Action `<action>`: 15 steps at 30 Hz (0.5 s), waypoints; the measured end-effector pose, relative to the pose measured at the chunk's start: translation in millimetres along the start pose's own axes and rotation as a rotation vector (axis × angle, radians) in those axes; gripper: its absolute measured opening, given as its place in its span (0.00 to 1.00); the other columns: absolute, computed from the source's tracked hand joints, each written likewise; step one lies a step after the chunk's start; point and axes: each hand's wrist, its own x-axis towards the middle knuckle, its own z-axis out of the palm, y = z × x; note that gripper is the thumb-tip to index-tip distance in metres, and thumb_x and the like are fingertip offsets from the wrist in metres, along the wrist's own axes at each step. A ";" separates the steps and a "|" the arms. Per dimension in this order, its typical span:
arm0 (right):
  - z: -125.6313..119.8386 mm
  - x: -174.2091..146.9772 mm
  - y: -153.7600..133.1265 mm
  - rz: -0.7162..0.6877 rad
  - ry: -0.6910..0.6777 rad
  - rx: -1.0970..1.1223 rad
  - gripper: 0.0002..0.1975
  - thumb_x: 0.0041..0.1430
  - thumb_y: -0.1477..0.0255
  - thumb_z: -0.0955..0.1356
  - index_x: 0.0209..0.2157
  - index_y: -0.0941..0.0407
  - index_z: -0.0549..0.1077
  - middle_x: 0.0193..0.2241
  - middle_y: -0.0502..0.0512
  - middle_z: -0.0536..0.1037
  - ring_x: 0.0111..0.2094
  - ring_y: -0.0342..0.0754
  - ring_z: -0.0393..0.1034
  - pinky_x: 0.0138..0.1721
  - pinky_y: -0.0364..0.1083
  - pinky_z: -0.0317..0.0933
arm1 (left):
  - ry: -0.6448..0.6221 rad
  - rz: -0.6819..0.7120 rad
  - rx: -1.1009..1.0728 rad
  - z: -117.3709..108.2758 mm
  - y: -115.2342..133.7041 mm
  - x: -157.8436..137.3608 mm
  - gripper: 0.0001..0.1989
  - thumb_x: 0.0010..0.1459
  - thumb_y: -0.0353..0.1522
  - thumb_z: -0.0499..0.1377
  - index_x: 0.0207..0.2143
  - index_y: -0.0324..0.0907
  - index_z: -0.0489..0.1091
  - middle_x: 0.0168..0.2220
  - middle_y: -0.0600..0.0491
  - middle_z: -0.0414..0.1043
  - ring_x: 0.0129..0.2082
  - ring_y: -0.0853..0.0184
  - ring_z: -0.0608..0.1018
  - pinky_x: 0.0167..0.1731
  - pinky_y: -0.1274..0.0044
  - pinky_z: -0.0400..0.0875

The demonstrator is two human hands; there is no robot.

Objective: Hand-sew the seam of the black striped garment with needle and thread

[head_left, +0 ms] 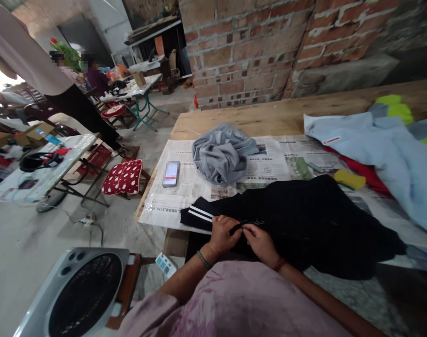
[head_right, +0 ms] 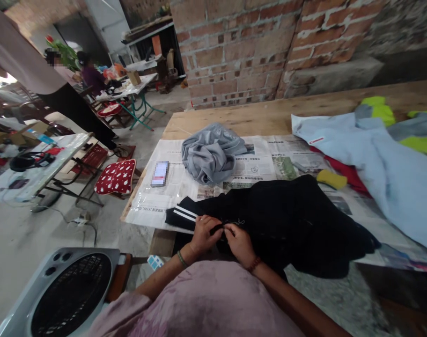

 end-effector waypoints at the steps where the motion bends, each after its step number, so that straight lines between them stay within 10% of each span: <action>1: 0.1 -0.3 1.4 0.011 -0.010 0.010 0.17 0.49 0.63 0.60 0.33 0.58 0.73 0.18 0.52 0.72 0.20 0.45 0.65 0.22 0.42 0.58 | 0.003 -0.016 0.009 0.9 0.2 0.3 0.06 0.51 0.30 0.59 0.33 0.44 0.72 0.32 0.53 0.74 0.35 0.66 0.72 0.38 0.70 0.59; 15: -1.2 0.2 -2.1 0.067 0.047 0.010 0.12 0.47 0.64 0.61 0.25 0.56 0.70 0.13 0.50 0.69 0.17 0.45 0.64 0.21 0.43 0.58 | 0.032 0.154 0.144 7.2 -0.9 -5.1 0.08 0.57 0.30 0.54 0.29 0.46 0.72 0.30 0.54 0.73 0.33 0.68 0.69 0.42 0.69 0.55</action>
